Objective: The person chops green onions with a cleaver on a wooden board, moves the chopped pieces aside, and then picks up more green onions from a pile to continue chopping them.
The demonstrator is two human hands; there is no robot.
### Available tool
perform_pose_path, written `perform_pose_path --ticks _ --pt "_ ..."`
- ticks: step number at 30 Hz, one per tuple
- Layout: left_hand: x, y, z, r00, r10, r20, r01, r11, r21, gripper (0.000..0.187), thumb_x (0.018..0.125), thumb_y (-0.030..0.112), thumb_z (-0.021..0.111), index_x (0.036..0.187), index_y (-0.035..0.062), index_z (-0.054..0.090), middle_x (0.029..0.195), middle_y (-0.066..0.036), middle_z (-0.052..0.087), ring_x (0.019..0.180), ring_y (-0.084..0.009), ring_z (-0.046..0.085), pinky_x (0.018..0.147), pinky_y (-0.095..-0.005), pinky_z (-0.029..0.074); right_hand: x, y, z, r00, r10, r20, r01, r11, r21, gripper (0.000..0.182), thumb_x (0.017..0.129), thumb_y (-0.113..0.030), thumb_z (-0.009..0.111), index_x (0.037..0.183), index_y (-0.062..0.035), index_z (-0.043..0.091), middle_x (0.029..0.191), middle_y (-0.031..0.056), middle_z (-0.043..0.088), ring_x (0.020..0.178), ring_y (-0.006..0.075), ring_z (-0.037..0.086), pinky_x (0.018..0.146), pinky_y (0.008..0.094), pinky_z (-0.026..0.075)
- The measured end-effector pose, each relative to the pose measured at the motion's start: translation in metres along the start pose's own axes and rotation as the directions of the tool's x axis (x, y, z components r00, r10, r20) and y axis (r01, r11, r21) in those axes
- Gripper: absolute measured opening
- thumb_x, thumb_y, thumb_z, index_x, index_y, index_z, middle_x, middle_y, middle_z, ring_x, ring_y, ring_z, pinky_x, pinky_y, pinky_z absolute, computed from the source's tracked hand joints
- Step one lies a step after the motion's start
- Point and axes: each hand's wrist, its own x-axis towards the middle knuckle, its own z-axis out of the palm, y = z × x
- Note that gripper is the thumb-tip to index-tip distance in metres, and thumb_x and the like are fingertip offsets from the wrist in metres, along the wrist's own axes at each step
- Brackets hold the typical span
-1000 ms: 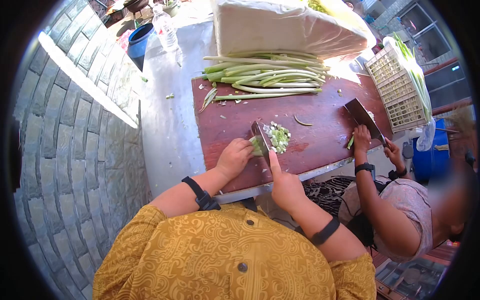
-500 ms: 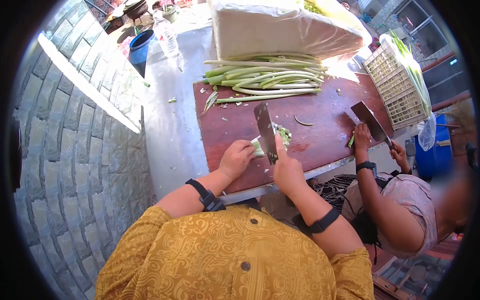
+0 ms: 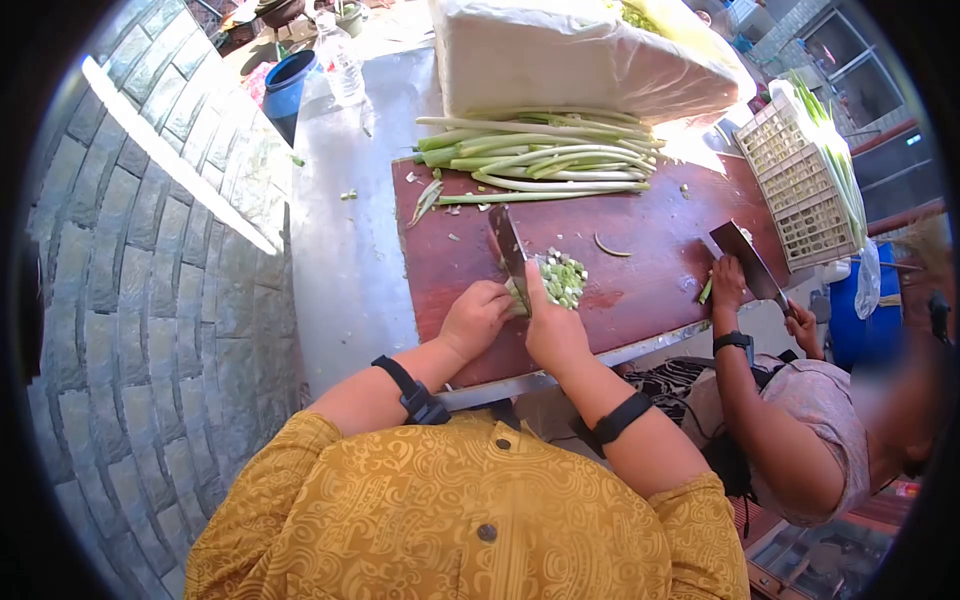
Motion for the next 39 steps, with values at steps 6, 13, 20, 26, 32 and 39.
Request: perform_pose_path --ticks 6,13,20,26,32,39 --pt "0.0 0.003 -0.005 1.0 -0.002 -0.017 0.001 1.0 -0.008 0.026 0.068 0.006 0.07 0.092 0.0034 0.061 0.096 -0.012 0.059 0.092 -0.0308 0.057 0.083 -0.0388 0.049 0.006 0.025 0.014 0.947 0.049 -0.316 0.048 0.956 0.29 0.076 0.081 -0.004 0.05 0.149 -0.0103 0.016 0.067 0.0274 0.06 0.064 0.0472 0.058 0.064 0.0523 0.047" --pt "-0.002 0.001 -0.003 0.998 -0.061 0.015 0.061 0.998 0.033 0.028 0.068 0.005 0.07 0.093 0.0018 0.059 0.098 -0.013 0.058 0.096 -0.0315 0.056 0.087 -0.0382 0.047 -0.04 -0.005 -0.04 1.0 -0.031 -0.002 0.031 0.999 0.028 0.073 0.08 -0.002 0.049 0.147 -0.0093 0.021 0.065 0.0269 0.059 0.062 0.0461 0.058 0.062 0.0532 0.046" --pt "-0.004 -0.001 0.0 0.998 -0.065 -0.012 0.065 0.998 -0.01 0.021 0.069 0.004 0.069 0.087 0.0016 0.059 0.095 -0.013 0.059 0.094 -0.0317 0.056 0.085 -0.0382 0.048 -0.061 -0.009 -0.045 0.989 -0.009 0.149 0.013 1.0 -0.028 0.073 0.079 -0.001 0.049 0.147 -0.0076 0.021 0.064 0.0259 0.059 0.061 0.0442 0.059 0.061 0.053 0.046" --pt "0.001 -0.001 -0.001 0.999 -0.045 -0.005 0.045 0.999 -0.029 0.017 0.07 0.004 0.068 0.083 0.0019 0.058 0.091 -0.012 0.059 0.091 -0.0305 0.056 0.082 -0.0381 0.049 -0.026 -0.008 -0.016 0.993 -0.076 0.087 0.079 0.996 -0.036 0.078 0.077 -0.001 0.051 0.147 -0.0086 0.018 0.066 0.0249 0.06 0.062 0.0443 0.059 0.06 0.0515 0.047" --pt "0.0 0.002 -0.004 1.0 -0.028 -0.005 0.028 0.999 -0.028 0.021 0.068 0.004 0.07 0.085 0.0024 0.057 0.094 -0.012 0.059 0.092 -0.0305 0.056 0.083 -0.0377 0.048 0.001 0.018 0.023 0.981 0.106 -0.164 -0.066 0.971 0.228 0.078 0.079 -0.003 0.051 0.148 -0.0115 0.017 0.078 0.0281 0.061 0.071 0.0462 0.06 0.064 0.0509 0.048" --pt "0.002 0.006 -0.014 0.993 -0.093 0.071 0.096 0.995 -0.032 0.035 0.066 0.01 0.074 0.098 0.0041 0.061 0.103 -0.012 0.059 0.1 -0.0305 0.055 0.089 -0.0386 0.046 -0.026 0.015 -0.016 0.98 -0.035 -0.194 0.077 0.974 0.212 0.074 0.081 -0.002 0.048 0.148 -0.0095 0.018 0.073 0.0283 0.06 0.067 0.0467 0.059 0.063 0.0524 0.047"
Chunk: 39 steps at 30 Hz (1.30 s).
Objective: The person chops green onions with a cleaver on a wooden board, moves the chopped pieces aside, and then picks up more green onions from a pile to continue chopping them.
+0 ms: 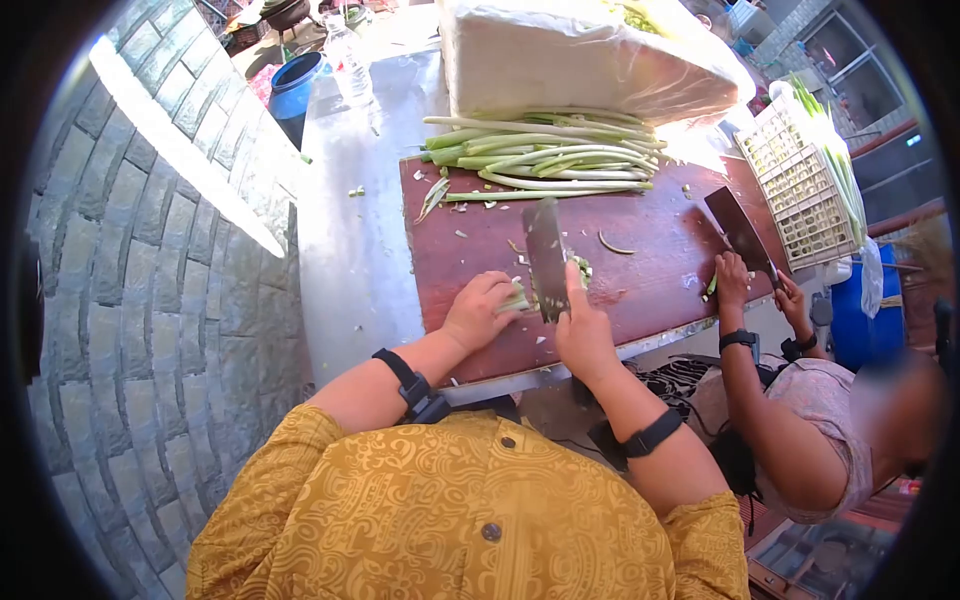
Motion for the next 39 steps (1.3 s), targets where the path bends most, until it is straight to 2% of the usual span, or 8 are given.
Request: perform_pose_path --ticks 4,13,16,22,25,29,35,39 --pt "0.003 0.007 -0.019 1.0 0.031 -0.002 -0.031 0.999 0.032 0.042 0.065 0.013 0.076 0.103 0.0039 0.061 0.106 -0.011 0.059 0.104 -0.0302 0.054 0.091 -0.0392 0.045 -0.019 -0.024 -0.018 0.988 0.03 0.152 -0.009 0.99 -0.141 0.073 0.081 -0.001 0.049 0.147 -0.0078 0.02 0.062 0.0258 0.058 0.061 0.0454 0.058 0.061 0.0539 0.046" --pt "-0.011 -0.011 -0.002 0.999 0.049 -0.013 -0.048 0.998 0.029 0.03 0.068 0.007 0.071 0.097 0.0019 0.064 0.101 -0.011 0.061 0.097 -0.0297 0.057 0.088 -0.0375 0.047 -0.026 -0.039 -0.019 0.942 0.115 0.317 -0.034 0.968 -0.25 0.077 0.078 0.001 0.05 0.147 -0.0082 0.018 0.064 0.0264 0.059 0.062 0.0457 0.059 0.062 0.0545 0.046" --pt "-0.009 -0.014 0.002 0.999 0.05 -0.005 -0.05 0.998 0.047 0.03 0.068 0.006 0.071 0.096 0.0013 0.064 0.1 -0.011 0.061 0.095 -0.0295 0.057 0.086 -0.0376 0.048 -0.022 -0.035 -0.014 0.937 0.075 0.34 0.02 0.964 -0.267 0.079 0.077 0.001 0.05 0.148 -0.0093 0.016 0.066 0.0263 0.06 0.064 0.0453 0.06 0.063 0.0537 0.047" --pt "-0.009 -0.015 0.004 0.997 0.082 -0.009 -0.081 0.996 0.047 0.029 0.067 0.006 0.07 0.095 0.0014 0.064 0.1 -0.011 0.061 0.095 -0.0293 0.057 0.084 -0.0374 0.049 0.009 -0.025 0.024 0.976 0.024 0.215 0.022 0.978 -0.206 0.08 0.078 0.0 0.05 0.148 -0.0111 0.014 0.069 0.0268 0.061 0.066 0.0448 0.061 0.061 0.0521 0.048" --pt "-0.01 -0.015 0.004 0.996 0.087 -0.018 -0.087 0.995 0.042 0.03 0.066 0.005 0.071 0.095 0.002 0.064 0.099 -0.012 0.061 0.095 -0.0294 0.057 0.084 -0.0373 0.049 0.01 -0.011 0.041 0.994 0.071 0.079 -0.056 0.983 -0.175 0.08 0.079 -0.001 0.05 0.149 -0.0108 0.013 0.071 0.0267 0.061 0.066 0.0449 0.061 0.06 0.0514 0.048" --pt "-0.015 -0.013 0.002 0.997 0.046 -0.064 -0.047 0.999 -0.019 0.032 0.066 0.005 0.073 0.097 0.0026 0.062 0.099 -0.012 0.061 0.095 -0.0302 0.057 0.086 -0.0382 0.048 0.001 0.02 0.053 0.975 0.046 -0.218 -0.039 0.999 0.038 0.077 0.081 -0.002 0.049 0.149 -0.0109 0.014 0.071 0.0271 0.061 0.064 0.0463 0.058 0.061 0.0514 0.047" --pt "-0.007 0.001 -0.009 0.999 -0.006 -0.036 0.006 1.0 0.001 0.031 0.066 0.007 0.074 0.093 0.0028 0.06 0.103 -0.012 0.059 0.097 -0.0311 0.055 0.088 -0.0385 0.046 -0.01 -0.018 -0.002 0.997 -0.017 0.077 0.024 0.996 -0.088 0.075 0.081 -0.001 0.049 0.148 -0.0092 0.017 0.068 0.0262 0.059 0.063 0.0454 0.058 0.061 0.0526 0.046" --pt "-0.007 0.004 -0.017 1.0 0.004 -0.014 -0.004 1.0 0.009 0.029 0.066 0.007 0.073 0.091 0.0027 0.06 0.102 -0.012 0.059 0.096 -0.0315 0.055 0.087 -0.0384 0.046 -0.024 -0.041 -0.019 0.976 0.059 0.21 -0.025 0.987 -0.161 0.075 0.08 0.0 0.049 0.148 -0.0092 0.018 0.066 0.0258 0.059 0.062 0.0449 0.058 0.061 0.0528 0.046"
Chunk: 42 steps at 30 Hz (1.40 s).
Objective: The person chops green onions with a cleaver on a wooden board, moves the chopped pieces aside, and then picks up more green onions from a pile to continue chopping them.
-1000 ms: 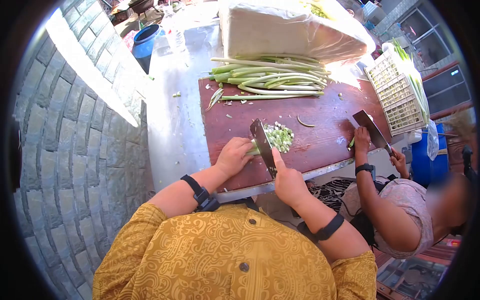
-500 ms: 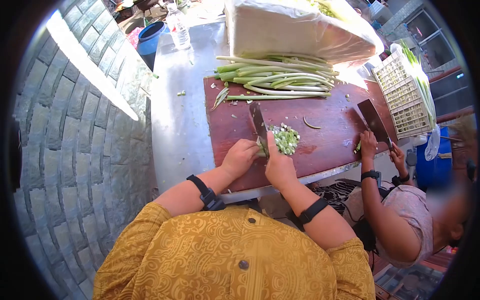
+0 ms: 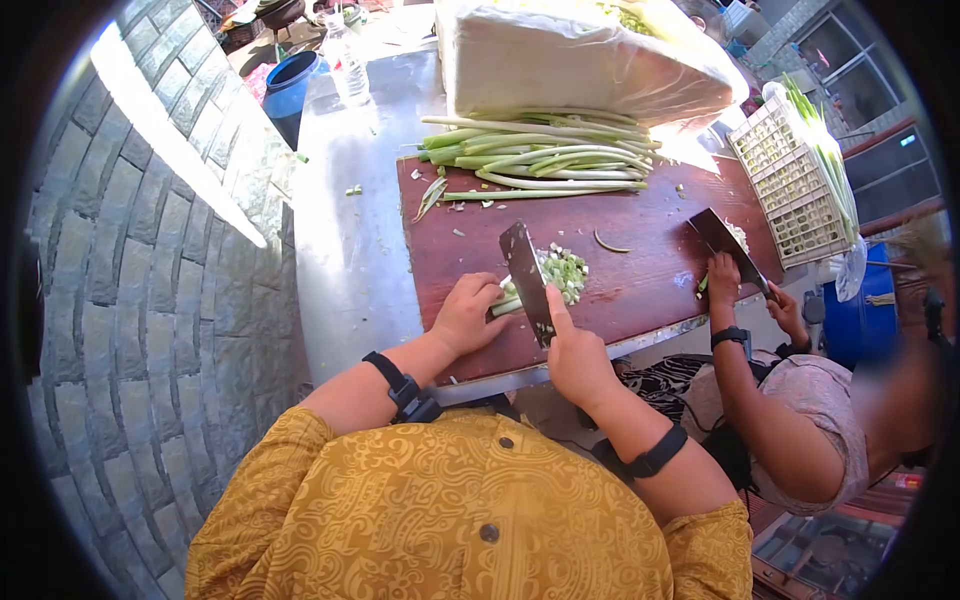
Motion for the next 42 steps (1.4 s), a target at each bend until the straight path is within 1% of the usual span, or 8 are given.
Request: perform_pose_path --ticks 11,16,18,21,22,31,37,42 --pt "-0.002 -0.015 0.014 0.998 0.054 -0.027 -0.055 0.998 -0.023 0.021 0.067 0.003 0.069 0.086 0.0023 0.06 0.094 -0.012 0.06 0.092 -0.0312 0.057 0.082 -0.0382 0.049 0.013 -0.001 0.012 0.988 -0.024 0.155 0.044 0.992 -0.122 0.079 0.077 0.0 0.05 0.148 -0.0091 0.016 0.065 0.0245 0.06 0.062 0.044 0.06 0.06 0.0531 0.047" --pt "-0.004 -0.019 0.016 0.997 0.08 -0.023 -0.08 0.997 -0.019 0.02 0.067 0.003 0.069 0.085 0.0034 0.06 0.093 -0.012 0.06 0.092 -0.031 0.057 0.081 -0.0382 0.049 0.062 0.012 0.053 0.994 -0.076 -0.077 0.071 0.996 -0.054 0.078 0.077 -0.001 0.05 0.148 -0.0082 0.016 0.063 0.0239 0.06 0.059 0.044 0.059 0.057 0.0524 0.047" --pt "-0.006 -0.018 0.015 0.997 0.076 -0.023 -0.077 0.997 -0.02 0.021 0.067 0.002 0.069 0.085 0.0038 0.06 0.093 -0.012 0.06 0.092 -0.0307 0.057 0.082 -0.0381 0.048 0.068 0.013 0.055 0.987 0.039 -0.156 -0.037 0.999 0.012 0.076 0.079 -0.001 0.048 0.148 -0.0084 0.017 0.07 0.0261 0.061 0.063 0.0449 0.059 0.061 0.0518 0.048" --pt "-0.003 -0.017 0.014 0.996 0.08 -0.027 -0.08 0.997 -0.007 0.022 0.067 0.003 0.07 0.086 0.0039 0.06 0.094 -0.012 0.06 0.093 -0.0306 0.056 0.083 -0.0383 0.048 0.067 0.032 0.058 0.936 -0.045 -0.349 0.129 0.967 0.221 0.073 0.081 -0.003 0.047 0.148 -0.0085 0.018 0.079 0.0284 0.062 0.069 0.0458 0.06 0.065 0.0523 0.047" --pt "-0.004 -0.016 0.013 0.997 0.074 -0.024 -0.074 0.997 -0.003 0.022 0.067 0.003 0.071 0.086 0.0038 0.06 0.095 -0.011 0.06 0.094 -0.0306 0.056 0.084 -0.0384 0.048 0.063 0.033 0.054 0.953 -0.006 -0.303 0.077 0.972 0.22 0.072 0.082 -0.004 0.048 0.148 -0.0097 0.018 0.086 0.0298 0.061 0.074 0.0469 0.059 0.068 0.0529 0.047" --pt "0.001 -0.001 -0.004 0.998 0.06 -0.008 -0.06 0.998 0.003 0.027 0.065 0.009 0.075 0.088 0.004 0.06 0.102 -0.012 0.058 0.096 -0.0309 0.054 0.085 -0.0391 0.047 0.014 -0.002 0.005 0.999 -0.02 -0.031 0.02 1.0 0.011 0.072 0.08 -0.001 0.048 0.147 -0.0114 0.021 0.066 0.0258 0.06 0.064 0.046 0.059 0.062 0.0544 0.046" --pt "-0.005 -0.013 0.005 1.0 0.013 0.028 -0.014 1.0 0.027 0.02 0.067 0.009 0.072 0.083 0.0043 0.061 0.096 -0.011 0.06 0.092 -0.0304 0.056 0.082 -0.0385 0.047 -0.004 -0.01 0.005 0.993 0.03 0.113 -0.02 0.996 -0.087 0.073 0.079 -0.001 0.049 0.146 -0.01 0.022 0.066 0.0254 0.06 0.063 0.0449 0.059 0.062 0.0543 0.046" --pt "-0.008 -0.016 0.011 0.999 0.049 -0.008 -0.049 0.999 -0.001 0.016 0.068 0.006 0.069 0.082 0.0042 0.062 0.092 -0.01 0.06 0.089 -0.0295 0.057 0.08 -0.0375 0.048 -0.003 -0.011 0.005 0.99 -0.006 0.139 0.019 0.995 -0.094 0.075 0.079 0.0 0.048 0.147 -0.0082 0.019 0.063 0.0261 0.058 0.06 0.0446 0.058 0.06 0.0542 0.045"
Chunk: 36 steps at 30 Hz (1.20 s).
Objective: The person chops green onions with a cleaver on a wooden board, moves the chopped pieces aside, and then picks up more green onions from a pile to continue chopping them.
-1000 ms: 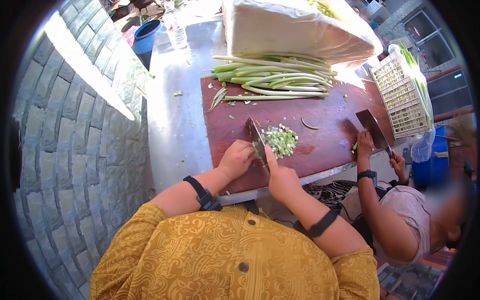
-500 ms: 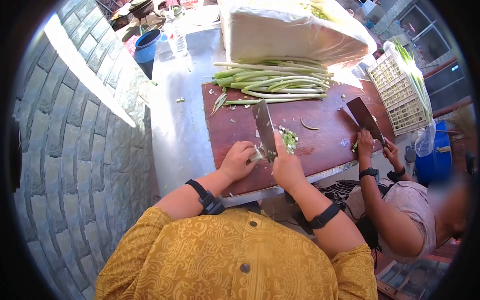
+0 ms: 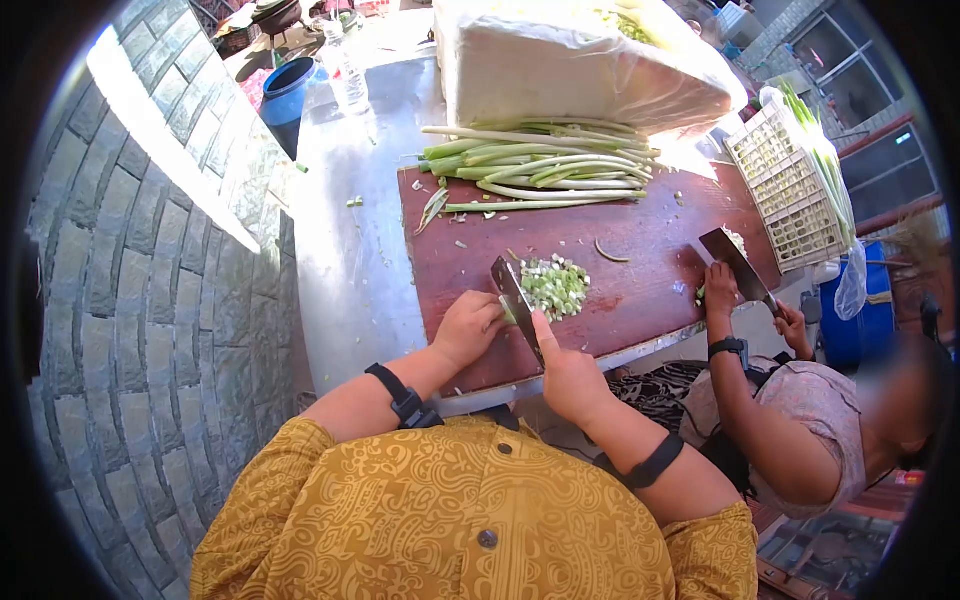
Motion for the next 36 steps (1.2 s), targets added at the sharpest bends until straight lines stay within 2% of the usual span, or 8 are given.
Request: perform_pose_path --ticks 4,10,13,14,17,20,23,36 --pt "0.002 -0.002 0.002 0.997 0.048 -0.052 -0.048 0.999 0.012 0.015 0.067 0.005 0.069 0.081 0.0036 0.062 0.091 -0.009 0.061 0.088 -0.0285 0.057 0.079 -0.0365 0.049 0.011 0.002 0.011 0.999 -0.041 -0.02 0.04 0.999 -0.018 0.075 0.079 0.0 0.048 0.148 -0.0087 0.018 0.063 0.0267 0.058 0.059 0.045 0.058 0.059 0.0541 0.045" --pt "0.001 0.001 -0.001 0.998 0.049 -0.034 -0.049 0.999 -0.003 0.017 0.069 0.003 0.068 0.085 0.0028 0.062 0.091 -0.009 0.061 0.089 -0.0286 0.058 0.081 -0.0369 0.049 0.064 0.009 0.04 0.982 0.013 -0.189 0.001 0.997 0.075 0.078 0.079 -0.002 0.049 0.149 -0.0126 0.015 0.071 0.0244 0.062 0.064 0.0433 0.061 0.061 0.0524 0.047" --pt "-0.001 0.0 -0.002 1.0 0.018 -0.024 -0.018 1.0 -0.015 0.021 0.069 0.005 0.071 0.088 0.003 0.062 0.095 -0.01 0.061 0.093 -0.0293 0.058 0.083 -0.0372 0.049 0.07 0.022 0.046 0.933 0.196 -0.302 -0.078 0.929 0.361 0.076 0.081 -0.003 0.048 0.149 -0.0124 0.015 0.073 0.0255 0.062 0.065 0.0445 0.06 0.062 0.0519 0.048" --pt "-0.001 -0.001 -0.002 1.0 0.018 -0.015 -0.018 1.0 -0.026 0.023 0.069 0.005 0.072 0.089 0.0032 0.062 0.097 -0.01 0.061 0.094 -0.0295 0.058 0.083 -0.0372 0.049 0.063 0.024 0.044 0.932 0.296 -0.211 -0.128 0.811 0.571 0.075 0.081 -0.004 0.048 0.149 -0.0124 0.016 0.074 0.0267 0.061 0.067 0.0461 0.059 0.064 0.052 0.047" --pt "-0.002 0.006 -0.012 1.0 -0.005 0.002 0.005 0.999 -0.049 0.027 0.067 0.008 0.075 0.091 0.004 0.063 0.101 -0.01 0.061 0.096 -0.0299 0.057 0.085 -0.0372 0.048 0.051 0.031 0.048 0.909 0.196 -0.367 -0.029 0.91 0.414 0.075 0.081 -0.004 0.048 0.149 -0.0125 0.016 0.073 0.0267 0.061 0.067 0.0465 0.059 0.064 0.0528 0.047" --pt "0.002 0.011 -0.021 1.0 -0.02 0.001 0.02 0.999 -0.034 0.03 0.066 0.009 0.076 0.092 0.0046 0.063 0.102 -0.01 0.06 0.096 -0.0299 0.057 0.085 -0.0373 0.048 0.033 0.023 0.031 0.936 0.037 -0.35 0.052 0.969 0.242 0.075 0.081 -0.003 0.049 0.148 -0.0118 0.017 0.07 0.0266 0.06 0.065 0.0464 0.059 0.063 0.0534 0.046" --pt "-0.003 0.008 -0.021 1.0 -0.026 0.013 0.026 1.0 0.002 0.03 0.066 0.009 0.076 0.092 0.0049 0.064 0.102 -0.01 0.06 0.096 -0.0297 0.057 0.084 -0.0373 0.048 0.013 0.005 0.015 0.98 0.073 -0.186 -0.044 0.987 0.156 0.074 0.08 -0.002 0.049 0.147 -0.0105 0.02 0.067 0.0258 0.06 0.063 0.046 0.058 0.063 0.0539 0.046" --pt "-0.002 -0.002 -0.004 0.999 0.045 0.003 -0.045 0.998 0.032 0.023 0.068 0.005 0.07 0.09 0.0016 0.062 0.097 -0.01 0.059 0.094 -0.0291 0.057 0.083 -0.0367 0.049 0.01 -0.014 0.008 0.997 0.063 0.038 -0.061 0.997 -0.052 0.08 0.077 0.0 0.049 0.148 -0.0082 0.014 0.071 0.0251 0.062 0.065 0.0426 0.061 0.062 0.0523 0.048"
